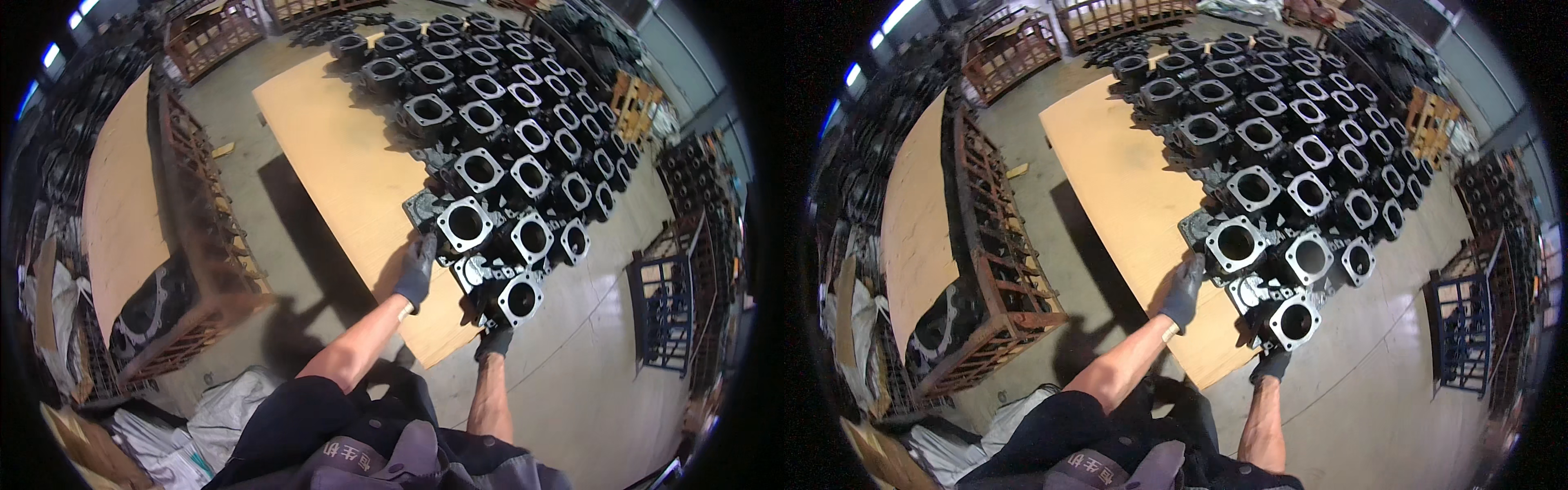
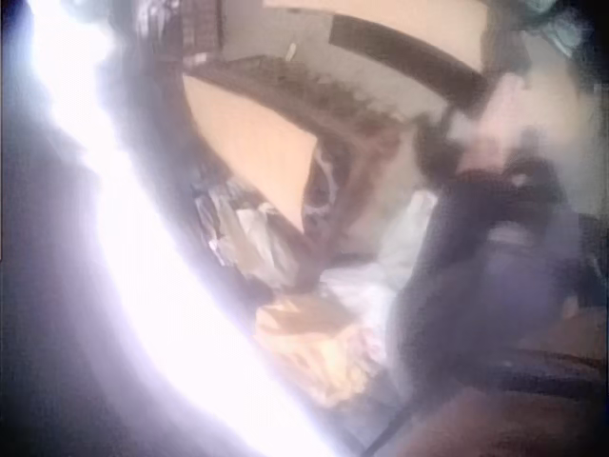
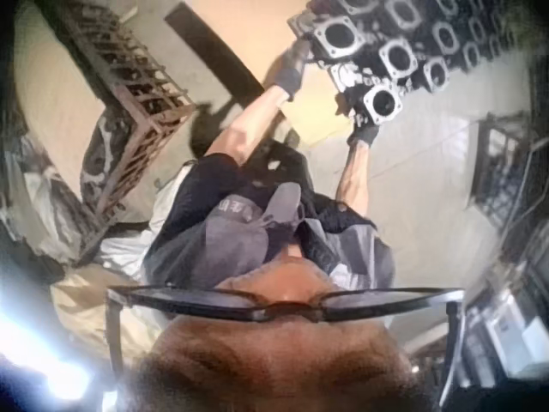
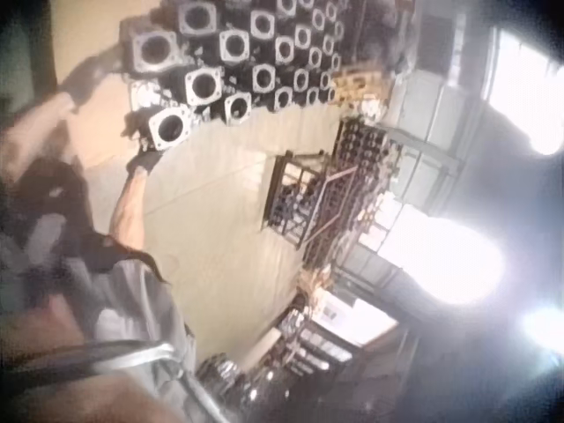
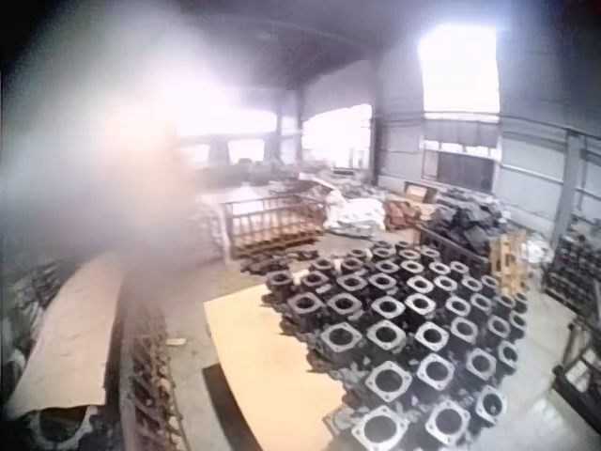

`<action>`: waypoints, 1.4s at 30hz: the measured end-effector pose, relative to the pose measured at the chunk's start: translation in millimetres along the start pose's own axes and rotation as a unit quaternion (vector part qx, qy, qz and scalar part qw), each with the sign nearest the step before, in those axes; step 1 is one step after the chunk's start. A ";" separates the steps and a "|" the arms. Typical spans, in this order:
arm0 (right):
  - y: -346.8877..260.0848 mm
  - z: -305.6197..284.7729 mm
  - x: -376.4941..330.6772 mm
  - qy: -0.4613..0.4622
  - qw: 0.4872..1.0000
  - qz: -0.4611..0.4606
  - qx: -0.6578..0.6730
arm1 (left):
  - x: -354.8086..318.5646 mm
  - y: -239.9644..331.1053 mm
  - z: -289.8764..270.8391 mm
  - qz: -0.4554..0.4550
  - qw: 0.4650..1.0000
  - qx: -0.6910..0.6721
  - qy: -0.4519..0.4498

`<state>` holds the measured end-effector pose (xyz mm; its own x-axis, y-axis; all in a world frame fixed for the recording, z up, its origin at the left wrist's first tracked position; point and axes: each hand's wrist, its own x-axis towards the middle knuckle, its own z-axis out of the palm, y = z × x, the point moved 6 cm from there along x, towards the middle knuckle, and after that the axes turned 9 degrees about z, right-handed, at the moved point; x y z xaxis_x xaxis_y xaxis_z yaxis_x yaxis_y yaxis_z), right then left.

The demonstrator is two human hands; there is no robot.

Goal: The person picks up metal parts from a table, sits on the floor, and uses a handheld rotary tool to grind and smooth the surfaces. After finishing each part, they stand up and place it back on the table among other similar parts.

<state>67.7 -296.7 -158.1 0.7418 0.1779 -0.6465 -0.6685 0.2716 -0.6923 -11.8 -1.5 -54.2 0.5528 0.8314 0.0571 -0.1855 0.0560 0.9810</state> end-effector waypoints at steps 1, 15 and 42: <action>-20.8 -22.3 -4.3 0.014 0.999 -0.026 -0.019 | -2.9 78.2 13.0 -0.108 0.975 0.178 -0.081; -22.4 -39.5 108.1 0.175 0.982 0.061 0.045 | -129.1 -3.8 -352.6 0.127 0.834 0.521 -0.127; 40.9 -95.4 -83.9 0.304 0.927 0.162 -0.152 | -24.2 181.0 -425.1 0.017 0.915 0.391 0.093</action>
<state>-26.9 -390.8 -162.7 0.3952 -0.3871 -0.8331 -0.9030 0.0026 -0.4296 -404.1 223.5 43.3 0.3961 0.9092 0.1284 0.4792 -0.3240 0.8157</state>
